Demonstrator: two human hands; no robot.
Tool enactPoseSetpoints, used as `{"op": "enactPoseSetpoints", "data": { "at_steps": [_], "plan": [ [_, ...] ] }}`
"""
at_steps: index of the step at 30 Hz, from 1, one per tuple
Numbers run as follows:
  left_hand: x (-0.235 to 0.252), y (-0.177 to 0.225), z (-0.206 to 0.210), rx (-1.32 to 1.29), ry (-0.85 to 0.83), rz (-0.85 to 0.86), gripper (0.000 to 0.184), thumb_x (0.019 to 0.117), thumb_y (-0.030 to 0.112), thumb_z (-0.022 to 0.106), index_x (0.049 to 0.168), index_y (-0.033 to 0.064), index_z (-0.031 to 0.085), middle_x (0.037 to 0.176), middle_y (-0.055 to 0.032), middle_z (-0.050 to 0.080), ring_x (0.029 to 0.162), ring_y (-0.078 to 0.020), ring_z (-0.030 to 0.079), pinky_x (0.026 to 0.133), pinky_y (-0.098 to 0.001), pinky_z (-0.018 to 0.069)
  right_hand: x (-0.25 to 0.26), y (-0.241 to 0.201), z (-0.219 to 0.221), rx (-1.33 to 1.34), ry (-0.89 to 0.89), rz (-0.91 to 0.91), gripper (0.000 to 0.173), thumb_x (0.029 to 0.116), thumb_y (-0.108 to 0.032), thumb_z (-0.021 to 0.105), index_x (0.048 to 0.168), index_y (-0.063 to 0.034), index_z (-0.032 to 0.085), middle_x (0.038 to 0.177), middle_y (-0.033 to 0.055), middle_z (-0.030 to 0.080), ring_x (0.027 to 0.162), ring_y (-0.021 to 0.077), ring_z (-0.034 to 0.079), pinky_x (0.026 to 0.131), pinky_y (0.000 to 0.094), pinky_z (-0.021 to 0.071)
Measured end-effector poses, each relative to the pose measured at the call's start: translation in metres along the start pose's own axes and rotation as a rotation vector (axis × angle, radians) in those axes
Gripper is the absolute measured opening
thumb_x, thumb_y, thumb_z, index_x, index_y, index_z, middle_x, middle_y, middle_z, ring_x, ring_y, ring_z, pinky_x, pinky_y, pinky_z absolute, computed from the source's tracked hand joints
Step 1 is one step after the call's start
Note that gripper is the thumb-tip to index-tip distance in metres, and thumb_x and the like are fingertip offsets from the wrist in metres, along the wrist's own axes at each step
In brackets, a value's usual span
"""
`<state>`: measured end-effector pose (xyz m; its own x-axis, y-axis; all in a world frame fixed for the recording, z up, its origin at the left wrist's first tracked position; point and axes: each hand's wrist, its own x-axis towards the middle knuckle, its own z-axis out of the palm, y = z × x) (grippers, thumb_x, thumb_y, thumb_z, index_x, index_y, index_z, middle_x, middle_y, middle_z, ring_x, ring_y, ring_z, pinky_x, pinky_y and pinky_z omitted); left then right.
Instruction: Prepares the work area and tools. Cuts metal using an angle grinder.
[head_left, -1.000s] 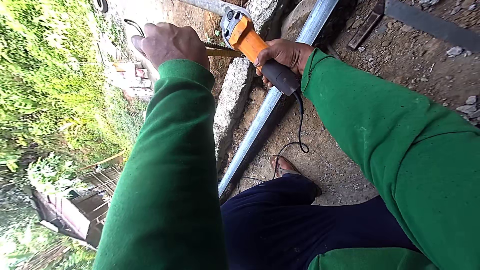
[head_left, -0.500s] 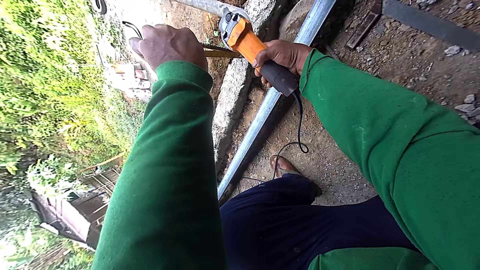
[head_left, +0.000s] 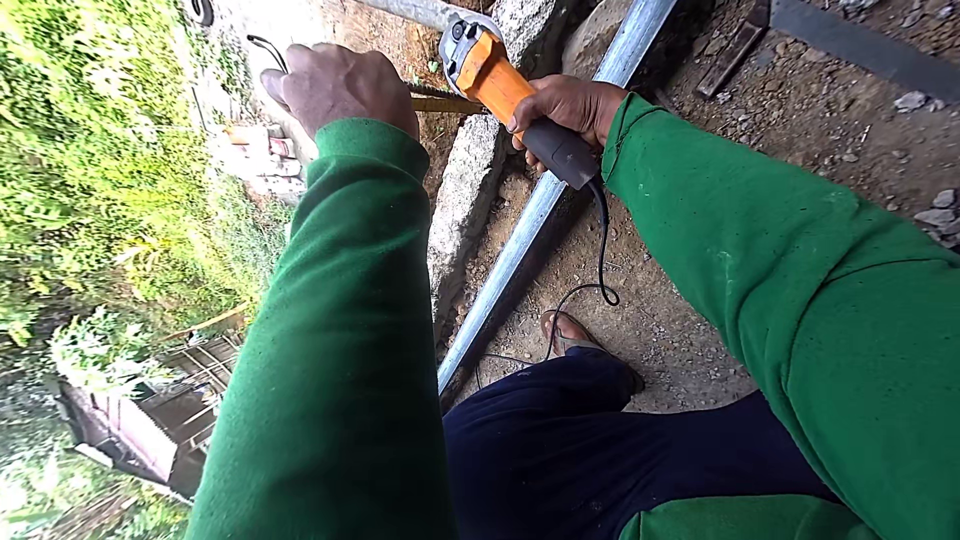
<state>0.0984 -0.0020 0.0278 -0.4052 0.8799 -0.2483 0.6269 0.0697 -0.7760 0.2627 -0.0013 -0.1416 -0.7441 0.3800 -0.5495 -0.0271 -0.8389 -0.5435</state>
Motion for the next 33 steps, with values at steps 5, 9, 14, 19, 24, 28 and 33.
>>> {"op": "enactPoseSetpoints", "data": {
  "at_steps": [5,9,14,19,24,28,33],
  "plan": [
    [-0.009,-0.015,0.006,-0.084,0.003,0.032,0.019,0.0909,0.017,0.06,0.1,0.0019,0.068,0.109,-0.0273,0.068,0.113,-0.0506,0.061,0.081,-0.0749,0.0445,0.001,-0.001,0.0,-0.033,0.0,-0.011,0.042,0.0934,-0.017,0.066,0.133,-0.0123,0.053,0.088,0.0164,0.07,0.063,0.0263,0.07,0.054,0.0377,0.0609],
    [-0.051,-0.054,0.023,-0.156,-0.157,0.078,0.023,0.0945,0.017,0.06,0.096,-0.0057,0.066,0.105,-0.0358,0.066,0.11,-0.0617,0.059,0.081,-0.0834,0.0421,0.0,-0.001,0.002,-0.048,-0.005,-0.015,0.042,0.0938,-0.016,0.064,0.134,-0.0122,0.052,0.088,0.016,0.071,0.063,0.0265,0.071,0.053,0.0374,0.0609],
    [-0.104,-0.096,0.088,-0.391,-0.421,0.096,0.028,0.1027,0.025,0.053,0.109,0.0077,0.074,0.102,-0.0301,0.071,0.098,-0.0561,0.068,0.076,-0.0801,0.0479,-0.002,-0.003,0.006,-0.054,0.005,-0.019,0.041,0.0936,-0.014,0.064,0.133,-0.0113,0.051,0.086,0.0152,0.069,0.062,0.0265,0.07,0.054,0.0391,0.0609],
    [-0.115,-0.097,0.154,-0.957,-0.671,0.063,0.032,0.1093,0.023,0.045,0.116,0.0078,0.072,0.092,-0.0145,0.071,0.08,-0.0285,0.066,0.076,-0.0547,0.0528,-0.003,-0.002,0.011,-0.073,0.013,-0.04,0.043,0.0943,-0.017,0.061,0.135,-0.0114,0.049,0.087,0.0146,0.069,0.062,0.0261,0.069,0.054,0.0389,0.0603],
    [-0.103,-0.07,0.161,-1.875,-0.706,-0.324,0.031,0.1043,0.032,0.044,0.111,0.012,0.066,0.073,-0.0009,0.062,0.056,-0.0133,0.059,0.052,-0.0329,0.0535,-0.002,-0.002,0.016,-0.081,0.032,-0.037,0.045,0.0942,-0.016,0.062,0.137,-0.0122,0.048,0.087,0.0149,0.069,0.062,0.0257,0.069,0.054,0.0383,0.0607],
    [-0.068,-0.065,0.136,-2.08,-0.489,-0.325,0.026,0.1001,0.035,0.051,0.102,0.0139,0.065,0.076,-0.0003,0.064,0.063,-0.0149,0.063,0.057,-0.0358,0.0558,-0.001,0.0,0.02,-0.079,0.05,-0.052,0.045,0.0932,-0.016,0.064,0.135,-0.0103,0.048,0.088,0.0143,0.069,0.061,0.0259,0.069,0.053,0.0392,0.061],
    [-0.036,-0.076,0.095,-1.838,-0.064,-0.143,0.038,0.1074,0.043,0.048,0.127,0.0142,0.065,0.088,-0.002,0.064,0.066,-0.0129,0.061,0.06,-0.0343,0.0543,-0.001,0.002,0.022,-0.11,0.062,-0.065,0.046,0.0932,-0.017,0.064,0.136,-0.0116,0.047,0.089,0.0138,0.069,0.063,0.0263,0.069,0.054,0.0399,0.061]
  ]
}}
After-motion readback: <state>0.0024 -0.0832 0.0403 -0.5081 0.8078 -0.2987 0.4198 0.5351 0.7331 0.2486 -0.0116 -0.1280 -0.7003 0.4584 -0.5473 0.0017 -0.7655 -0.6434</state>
